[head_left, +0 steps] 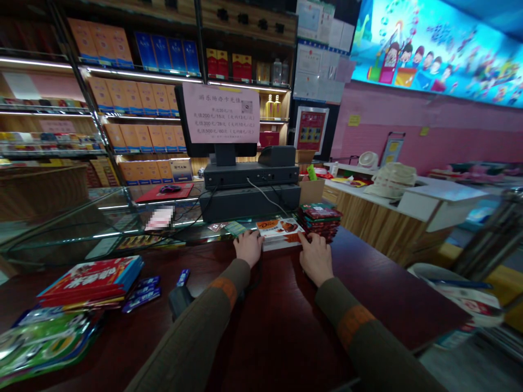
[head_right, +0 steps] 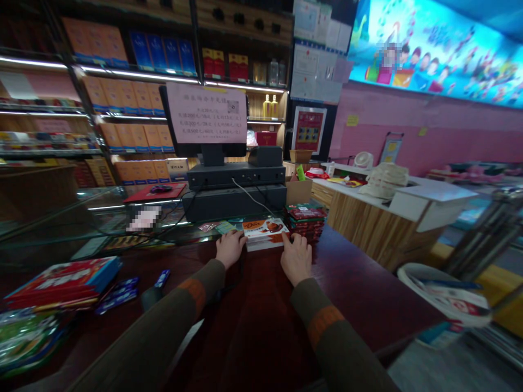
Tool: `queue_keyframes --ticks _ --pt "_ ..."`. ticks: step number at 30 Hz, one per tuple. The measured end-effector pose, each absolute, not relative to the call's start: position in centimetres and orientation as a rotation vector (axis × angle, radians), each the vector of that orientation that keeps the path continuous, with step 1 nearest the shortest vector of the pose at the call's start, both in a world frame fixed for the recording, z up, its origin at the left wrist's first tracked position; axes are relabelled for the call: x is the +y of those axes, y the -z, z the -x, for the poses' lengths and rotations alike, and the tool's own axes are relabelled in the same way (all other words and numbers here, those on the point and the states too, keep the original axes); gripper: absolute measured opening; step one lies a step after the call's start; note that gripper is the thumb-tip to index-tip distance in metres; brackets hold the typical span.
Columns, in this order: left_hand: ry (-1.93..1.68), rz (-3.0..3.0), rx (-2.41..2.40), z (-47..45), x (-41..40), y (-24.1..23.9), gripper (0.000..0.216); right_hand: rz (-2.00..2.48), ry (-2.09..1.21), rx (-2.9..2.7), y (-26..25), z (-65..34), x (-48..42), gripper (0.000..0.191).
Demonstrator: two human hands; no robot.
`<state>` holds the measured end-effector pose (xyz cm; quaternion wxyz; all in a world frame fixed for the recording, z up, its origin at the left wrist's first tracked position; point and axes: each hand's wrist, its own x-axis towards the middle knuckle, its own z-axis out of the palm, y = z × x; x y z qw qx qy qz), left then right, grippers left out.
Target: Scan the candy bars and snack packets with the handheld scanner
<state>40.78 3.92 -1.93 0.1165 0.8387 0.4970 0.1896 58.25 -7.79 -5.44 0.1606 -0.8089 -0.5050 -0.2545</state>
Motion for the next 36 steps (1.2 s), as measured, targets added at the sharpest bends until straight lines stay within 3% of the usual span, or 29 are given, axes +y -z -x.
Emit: queue_keyframes --ticks 19,36 --pt "-0.551 -2.442 1.476 -40.4 4.5 2.2 0.043 2.344 0.683 -1.423 5.5 -58.0 -7.9 0.059" --pt "-0.685 -2.510 1.512 -33.7 4.5 0.7 0.036 2.169 0.639 -1.620 4.8 -53.8 -6.7 0.059"
